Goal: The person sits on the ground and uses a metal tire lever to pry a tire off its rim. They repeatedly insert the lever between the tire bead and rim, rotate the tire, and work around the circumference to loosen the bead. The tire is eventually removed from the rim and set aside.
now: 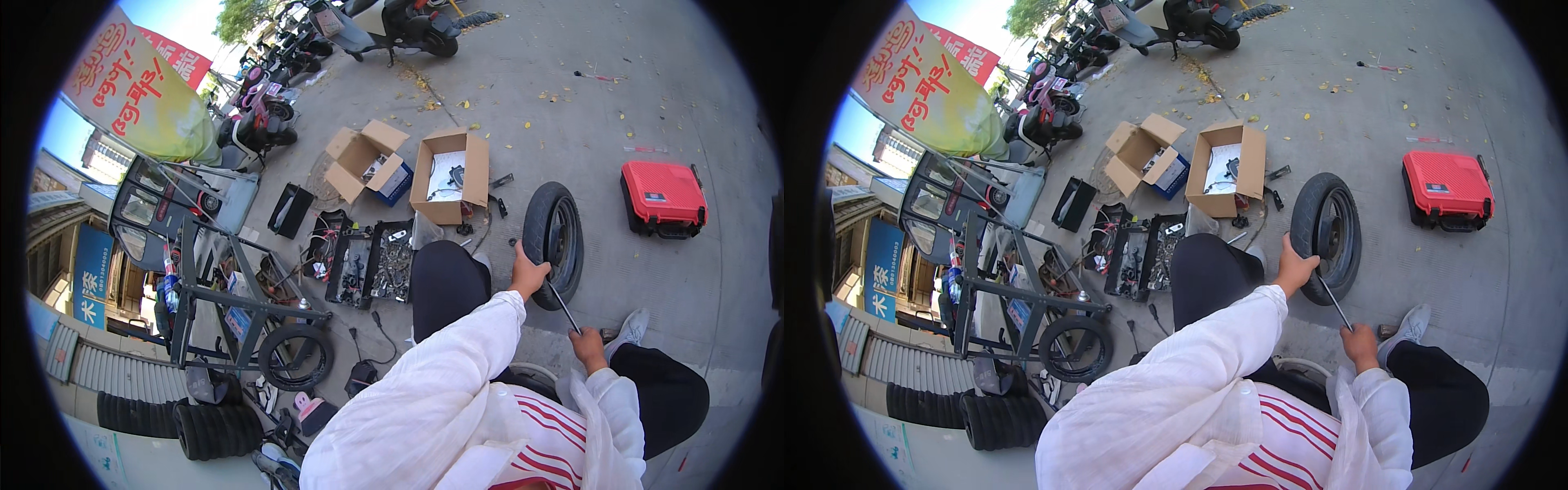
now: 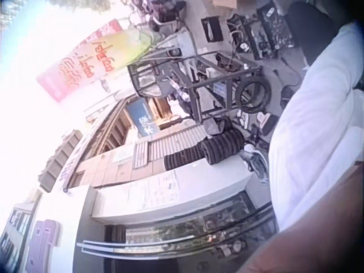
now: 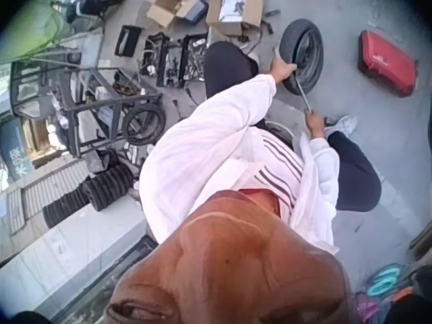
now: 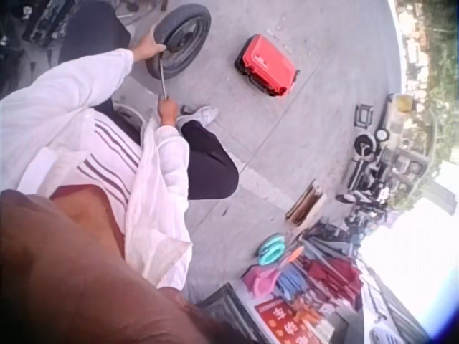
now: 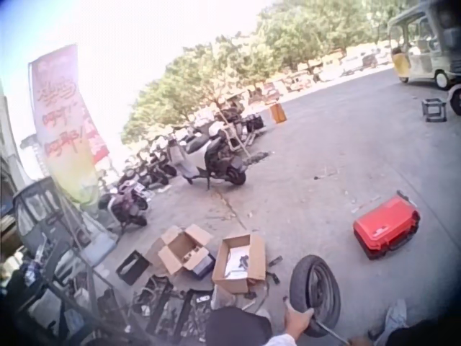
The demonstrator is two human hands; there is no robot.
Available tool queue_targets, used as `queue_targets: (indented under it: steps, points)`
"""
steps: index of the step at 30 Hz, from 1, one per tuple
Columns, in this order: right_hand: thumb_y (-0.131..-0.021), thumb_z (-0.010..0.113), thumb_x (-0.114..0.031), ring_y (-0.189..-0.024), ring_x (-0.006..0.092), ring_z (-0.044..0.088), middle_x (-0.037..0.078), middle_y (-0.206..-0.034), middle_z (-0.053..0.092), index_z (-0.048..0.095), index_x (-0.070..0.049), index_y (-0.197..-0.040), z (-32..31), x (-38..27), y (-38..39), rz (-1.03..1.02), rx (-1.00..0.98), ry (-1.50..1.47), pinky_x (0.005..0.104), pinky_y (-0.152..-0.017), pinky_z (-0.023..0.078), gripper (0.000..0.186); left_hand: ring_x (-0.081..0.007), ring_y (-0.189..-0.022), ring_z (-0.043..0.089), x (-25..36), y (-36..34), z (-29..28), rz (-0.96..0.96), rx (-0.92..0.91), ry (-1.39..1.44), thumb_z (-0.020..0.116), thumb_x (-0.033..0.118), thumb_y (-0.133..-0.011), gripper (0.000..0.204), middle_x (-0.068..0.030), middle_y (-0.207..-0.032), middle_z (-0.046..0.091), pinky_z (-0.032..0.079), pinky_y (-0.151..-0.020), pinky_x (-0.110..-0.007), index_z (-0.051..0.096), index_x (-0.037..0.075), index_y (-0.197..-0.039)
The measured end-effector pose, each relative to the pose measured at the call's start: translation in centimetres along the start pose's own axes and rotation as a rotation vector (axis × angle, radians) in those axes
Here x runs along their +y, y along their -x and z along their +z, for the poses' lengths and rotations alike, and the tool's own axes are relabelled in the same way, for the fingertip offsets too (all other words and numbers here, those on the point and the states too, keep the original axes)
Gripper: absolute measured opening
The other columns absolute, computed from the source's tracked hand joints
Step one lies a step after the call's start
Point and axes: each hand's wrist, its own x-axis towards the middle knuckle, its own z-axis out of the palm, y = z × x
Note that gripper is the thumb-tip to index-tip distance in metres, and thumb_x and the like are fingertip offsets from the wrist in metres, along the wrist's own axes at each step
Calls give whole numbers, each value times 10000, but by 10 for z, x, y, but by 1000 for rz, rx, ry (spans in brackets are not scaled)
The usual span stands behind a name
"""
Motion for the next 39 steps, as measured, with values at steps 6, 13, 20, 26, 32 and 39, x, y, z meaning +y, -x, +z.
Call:
queue_targets:
  steps: [6, 13, 20, 26, 32, 39]
  points:
    - [-825, 611, -408, -779, 418, 634, 249, -765, 652, 707, -9, -785, 4, 1, 6, -61, -147, 36, 468, -747, 496, 413, -377, -1030, 607, 28, 10, -25, -89, -108, -160, 748, 150, -655, 879, -242, -1122, 606, 460, -908, -400, 274, 33, -1387]
    - [-862, 599, -447, -804, 365, 651, 212, -811, 674, 737, -53, -737, 4, -11, 13, 12, -450, 89, 425, -776, 494, 436, -408, -1087, 573, 37, 22, -39, 44, -265, -265, 762, 205, -676, 871, -253, -1151, 592, 459, -915, -449, 305, 85, -1407]
    - [-878, 594, -442, -857, 362, 650, 187, -863, 686, 748, -78, -795, 20, 24, 3, 61, -418, 281, 432, -799, 488, 404, -419, -1051, 565, 58, 24, -27, 245, -320, -369, 771, 186, -653, 822, -231, -1111, 595, 451, -893, -478, 373, 100, -1368]
    - [-884, 586, -428, -921, 383, 635, 207, -913, 677, 729, -53, -807, 9, 42, -7, 133, -290, 248, 454, -820, 490, 408, -408, -1073, 550, 77, 25, -20, 239, -388, -429, 782, 194, -644, 786, -211, -1142, 577, 442, -900, -456, 417, 98, -1334]
    - [-875, 594, -436, -976, 392, 620, 220, -1010, 660, 709, -36, -908, 9, 40, -10, 158, -270, 307, 465, -840, 490, 418, -414, -1040, 554, 78, 17, -11, 283, -413, -427, 778, 189, -634, 762, -201, -1087, 578, 450, -874, -466, 441, 140, -1316]
    - [-851, 632, -383, -970, 403, 613, 231, -984, 660, 701, -8, -930, 6, 32, -10, 61, -246, 325, 465, -839, 481, 390, -415, -1031, 552, 69, 15, -4, 316, -372, -402, 769, 171, -629, 751, -204, -1064, 572, 453, -864, -468, 448, 147, -1307]
